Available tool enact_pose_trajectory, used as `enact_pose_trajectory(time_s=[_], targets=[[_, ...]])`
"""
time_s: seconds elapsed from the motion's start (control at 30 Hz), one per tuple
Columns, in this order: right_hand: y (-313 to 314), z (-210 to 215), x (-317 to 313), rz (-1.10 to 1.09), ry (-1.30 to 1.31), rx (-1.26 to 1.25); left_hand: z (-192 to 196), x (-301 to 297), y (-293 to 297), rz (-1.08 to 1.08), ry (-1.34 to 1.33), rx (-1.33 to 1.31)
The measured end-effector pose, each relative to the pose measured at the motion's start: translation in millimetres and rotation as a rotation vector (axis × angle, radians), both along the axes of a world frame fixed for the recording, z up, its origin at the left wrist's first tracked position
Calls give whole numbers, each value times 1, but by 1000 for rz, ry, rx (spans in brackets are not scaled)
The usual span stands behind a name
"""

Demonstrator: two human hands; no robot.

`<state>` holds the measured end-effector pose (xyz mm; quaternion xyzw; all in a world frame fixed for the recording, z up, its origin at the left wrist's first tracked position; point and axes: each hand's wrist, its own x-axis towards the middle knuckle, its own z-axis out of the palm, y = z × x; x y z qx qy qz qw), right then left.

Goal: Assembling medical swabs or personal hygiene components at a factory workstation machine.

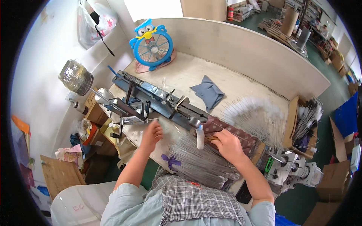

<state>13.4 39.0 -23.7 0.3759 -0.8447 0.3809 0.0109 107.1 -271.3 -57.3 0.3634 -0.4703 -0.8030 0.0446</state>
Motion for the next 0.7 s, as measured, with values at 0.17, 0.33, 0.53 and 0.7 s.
enact_pose_trajectory(time_s=[0.17,0.33,0.53,0.7], targets=[[-4,6,1,-30,-26,9,-22,16,-49,170,30,157],[-1,19,7,-24,-42,65,-23,12,-44,255,59,258],[0,50,11,33,-72,122,-27,12,-38,294,96,283],[9,73,6,22,-8,62,-15,7,-12,445,146,112]])
